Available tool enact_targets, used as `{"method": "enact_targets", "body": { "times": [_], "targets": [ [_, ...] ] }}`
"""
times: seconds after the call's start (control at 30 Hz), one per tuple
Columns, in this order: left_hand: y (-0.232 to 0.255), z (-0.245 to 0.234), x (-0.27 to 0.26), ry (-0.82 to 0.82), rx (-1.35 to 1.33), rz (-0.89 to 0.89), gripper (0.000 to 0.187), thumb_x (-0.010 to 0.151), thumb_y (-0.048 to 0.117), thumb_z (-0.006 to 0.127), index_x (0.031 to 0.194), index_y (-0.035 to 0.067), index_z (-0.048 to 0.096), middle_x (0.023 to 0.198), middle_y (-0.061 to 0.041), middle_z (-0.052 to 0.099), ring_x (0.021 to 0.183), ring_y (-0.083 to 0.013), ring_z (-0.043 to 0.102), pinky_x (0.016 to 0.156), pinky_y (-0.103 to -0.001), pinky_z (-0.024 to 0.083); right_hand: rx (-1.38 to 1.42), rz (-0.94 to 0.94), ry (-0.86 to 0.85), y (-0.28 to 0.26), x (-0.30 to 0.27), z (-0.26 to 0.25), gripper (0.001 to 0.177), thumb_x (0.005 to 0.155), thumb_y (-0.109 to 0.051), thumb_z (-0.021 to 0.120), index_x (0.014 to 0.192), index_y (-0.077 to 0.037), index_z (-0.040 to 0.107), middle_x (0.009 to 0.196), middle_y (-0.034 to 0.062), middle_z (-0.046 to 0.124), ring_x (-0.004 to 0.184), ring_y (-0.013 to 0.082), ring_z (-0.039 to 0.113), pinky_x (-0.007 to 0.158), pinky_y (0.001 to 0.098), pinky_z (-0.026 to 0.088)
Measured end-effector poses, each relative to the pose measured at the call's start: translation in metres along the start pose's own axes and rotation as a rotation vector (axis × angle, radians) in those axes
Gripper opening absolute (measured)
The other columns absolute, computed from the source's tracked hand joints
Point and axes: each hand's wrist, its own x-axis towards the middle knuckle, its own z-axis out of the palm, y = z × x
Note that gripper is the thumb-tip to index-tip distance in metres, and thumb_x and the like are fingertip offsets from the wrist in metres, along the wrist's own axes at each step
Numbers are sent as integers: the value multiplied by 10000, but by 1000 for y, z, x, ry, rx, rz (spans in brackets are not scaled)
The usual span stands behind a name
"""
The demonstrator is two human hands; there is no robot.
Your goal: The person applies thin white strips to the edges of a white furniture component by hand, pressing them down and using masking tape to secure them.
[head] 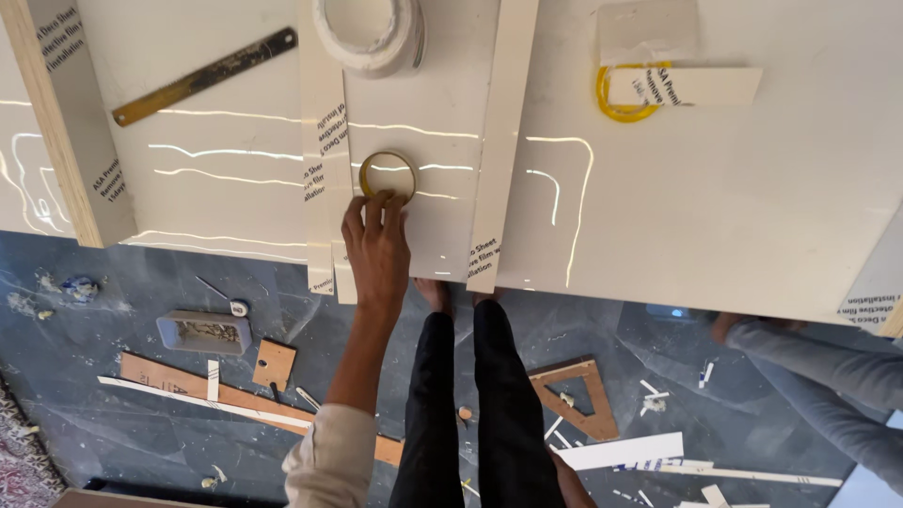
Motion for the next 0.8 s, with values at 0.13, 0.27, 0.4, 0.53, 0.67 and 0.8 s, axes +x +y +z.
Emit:
{"method": "enact_targets", "body": {
  "times": [0.13,0.27,0.4,0.53,0.67,0.8],
  "targets": [
    [6,-18,-6,17,-154,-27,205,858,-41,703,1020,80,738,1068,-35,707,1117,-302,556,986,-479,437,29,-46,-46,-37,-27,-19,852,1043,-658,326,1237,38,779,1245,251,719,1221,362,687,1098,425,447],
    [38,-68,-44,-131,-754,-358,177,902,-22,637,1034,47,734,933,-60,684,1008,-248,549,890,-358,481,338,-759,222,-131,-151,-39,538,1014,-430,493,1187,22,729,1168,209,761,1150,293,703,1027,402,517],
    [47,-110,-66,-383,-993,-321,150,1006,85,631,1068,41,760,1006,-65,754,995,-211,553,920,-341,472,376,-1401,352,-207,-266,-39,633,979,-216,624,1487,46,352,1440,248,509,1337,299,523,1108,425,429],
    [47,-126,-70,-629,-1064,-344,199,997,132,661,1124,42,787,953,-107,723,946,-205,610,890,-336,502,184,-1442,254,-223,-287,-36,437,1000,-197,636,1358,51,592,1368,210,652,1313,261,605,1091,411,460],
    [49,-138,-68,-456,-1221,-535,358,981,145,637,1330,69,622,1096,-71,707,955,-147,708,826,-273,590,911,-971,-276,-208,-253,-16,380,1069,-300,608,1231,43,637,1047,167,700,1036,248,710,962,404,576],
    [43,-156,-81,-373,-1116,-596,264,1024,116,610,1266,48,689,1172,-90,699,910,-146,748,754,-260,621,1403,-802,-759,-197,-245,-7,321,1113,-323,561,1184,-13,606,985,81,677,970,168,687,994,463,578]
  ]
}}
